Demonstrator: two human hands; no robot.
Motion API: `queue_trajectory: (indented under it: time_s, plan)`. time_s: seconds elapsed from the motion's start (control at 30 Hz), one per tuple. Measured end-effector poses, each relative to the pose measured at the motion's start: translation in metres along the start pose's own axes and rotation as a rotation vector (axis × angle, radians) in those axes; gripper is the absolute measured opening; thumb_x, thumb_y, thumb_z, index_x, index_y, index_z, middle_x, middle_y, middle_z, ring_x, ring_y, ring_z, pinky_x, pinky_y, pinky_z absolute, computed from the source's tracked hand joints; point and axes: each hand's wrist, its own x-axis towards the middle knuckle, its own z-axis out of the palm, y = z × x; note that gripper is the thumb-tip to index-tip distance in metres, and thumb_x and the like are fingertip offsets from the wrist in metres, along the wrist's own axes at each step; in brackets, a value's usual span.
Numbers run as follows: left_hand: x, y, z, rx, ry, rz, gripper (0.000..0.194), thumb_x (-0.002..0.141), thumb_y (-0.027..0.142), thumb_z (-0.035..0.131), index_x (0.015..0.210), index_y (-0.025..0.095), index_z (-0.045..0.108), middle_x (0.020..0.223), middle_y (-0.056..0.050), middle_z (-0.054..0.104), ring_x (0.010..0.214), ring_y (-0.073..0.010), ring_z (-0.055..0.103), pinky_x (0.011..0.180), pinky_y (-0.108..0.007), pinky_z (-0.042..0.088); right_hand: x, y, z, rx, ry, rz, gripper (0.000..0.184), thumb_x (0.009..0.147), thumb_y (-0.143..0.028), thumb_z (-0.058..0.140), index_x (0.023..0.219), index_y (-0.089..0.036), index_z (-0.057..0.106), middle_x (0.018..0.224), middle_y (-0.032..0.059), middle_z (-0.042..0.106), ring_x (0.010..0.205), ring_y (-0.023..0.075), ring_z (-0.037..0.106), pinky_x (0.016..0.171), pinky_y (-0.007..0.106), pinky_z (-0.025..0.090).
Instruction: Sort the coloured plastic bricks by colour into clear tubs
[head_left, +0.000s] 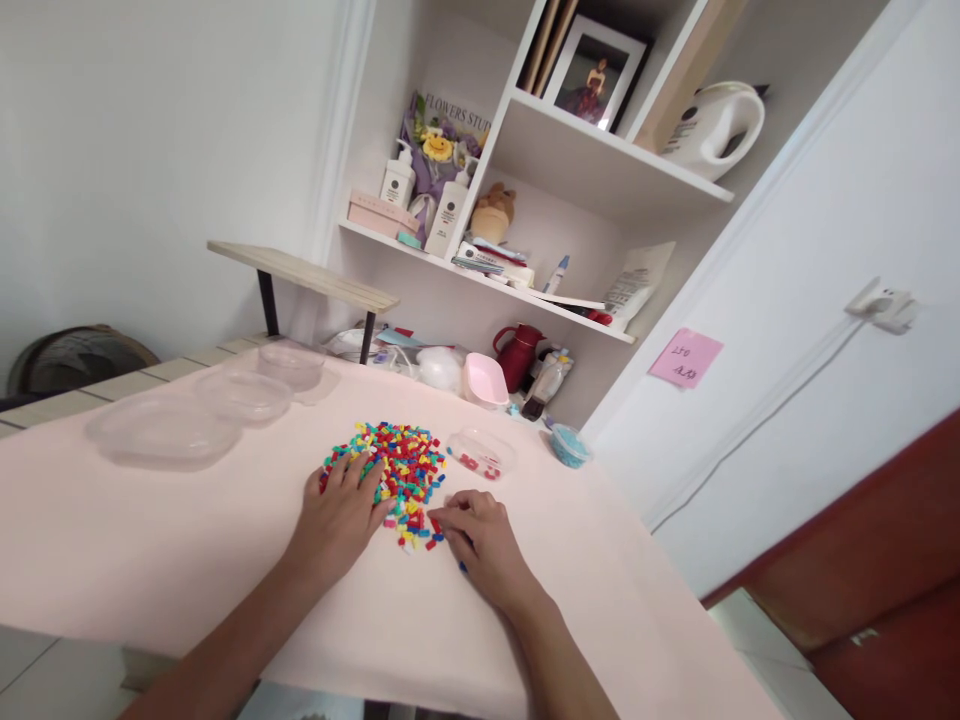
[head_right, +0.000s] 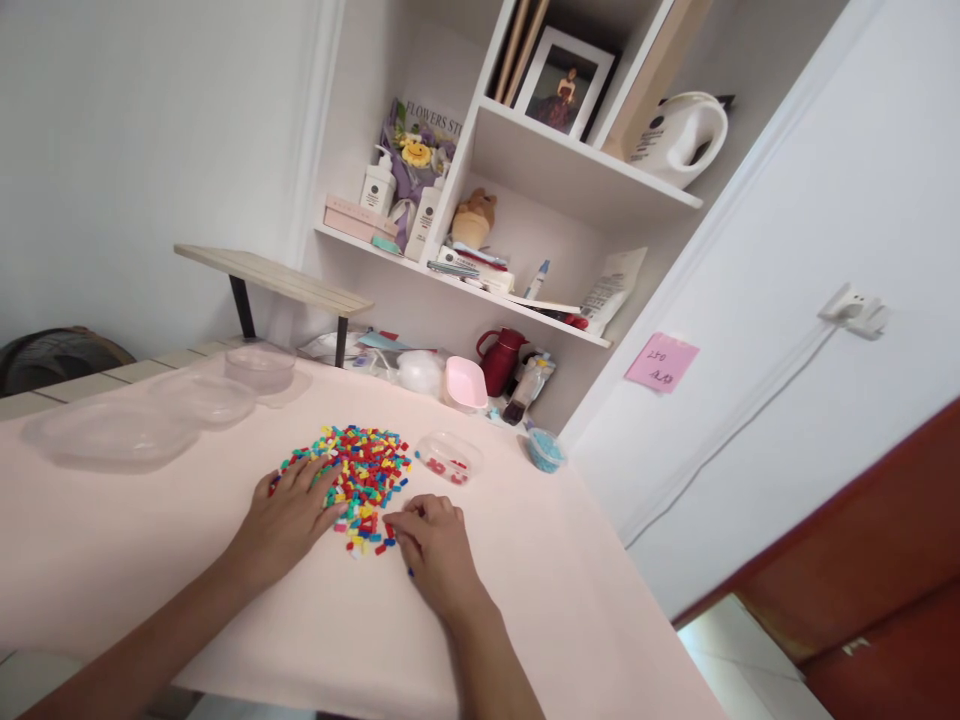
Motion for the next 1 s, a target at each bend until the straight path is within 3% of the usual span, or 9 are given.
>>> queue_trajectory:
  time_s: [0.2, 0.47, 0.7, 0.83, 1.0]
  plan:
    - [0.000, 0.001, -0.001, -0.009, 0.002, 0.002, 0.045, 0.095, 0.042, 0.041, 0.133, 0.024, 0.057, 0.148, -0.010, 0.049, 0.137, -0.0310, 0.039, 0.108, -0.053, 0.027, 0.000, 0.002, 0.000, 0.008, -0.022, 0.040, 0.037, 0.088, -0.016, 0.057, 0.118, -0.037, 0.067, 0.113, 0.0053, 0.061, 0.106, 0.0244, 0.054, 0.092, 0.042, 0.040]
    - [0.000, 0.001, 0.000, -0.011, 0.023, 0.014, 0.044, 0.095, 0.040, 0.040, 0.131, 0.023, 0.058, 0.144, -0.011, 0.052, 0.134, -0.0315, 0.042, 0.108, -0.053, 0.027, 0.002, 0.000, -0.004, 0.095, 0.016, 0.095, 0.017, 0.080, -0.015, 0.063, 0.092, -0.026, 0.069, 0.110, 0.0051, 0.064, 0.104, 0.0236, 0.056, 0.093, 0.039, 0.039]
    - [0.000, 0.001, 0.000, 0.002, 0.018, 0.017, 0.043, 0.095, 0.039, 0.041, 0.131, 0.022, 0.058, 0.146, -0.012, 0.050, 0.135, -0.0315, 0.042, 0.107, -0.053, 0.028, 0.001, -0.001, -0.005, 0.203, 0.030, 0.134, 0.010, 0.079, -0.017, 0.063, 0.085, -0.024, 0.065, 0.113, 0.0052, 0.062, 0.108, 0.0240, 0.055, 0.097, 0.039, 0.036]
    - [0.000, 0.000, 0.000, -0.007, 0.006, 0.019, 0.044, 0.095, 0.040, 0.042, 0.132, 0.023, 0.058, 0.146, -0.011, 0.050, 0.135, -0.0310, 0.042, 0.107, -0.053, 0.028, 0.003, 0.005, -0.011, 0.290, 0.180, 0.173, 0.005, 0.082, -0.022, 0.061, 0.084, -0.023, 0.065, 0.108, 0.0066, 0.061, 0.106, 0.0240, 0.055, 0.094, 0.038, 0.040]
    - [0.002, 0.000, -0.002, -0.020, -0.020, 0.000, 0.044, 0.094, 0.041, 0.044, 0.133, 0.025, 0.057, 0.147, -0.010, 0.049, 0.135, -0.0307, 0.042, 0.108, -0.053, 0.027, 0.012, 0.027, -0.029, 0.228, 0.340, 0.255, 0.007, 0.082, -0.030, 0.061, 0.083, -0.022, 0.063, 0.086, 0.0038, 0.060, 0.080, 0.0205, 0.056, 0.075, 0.034, 0.046]
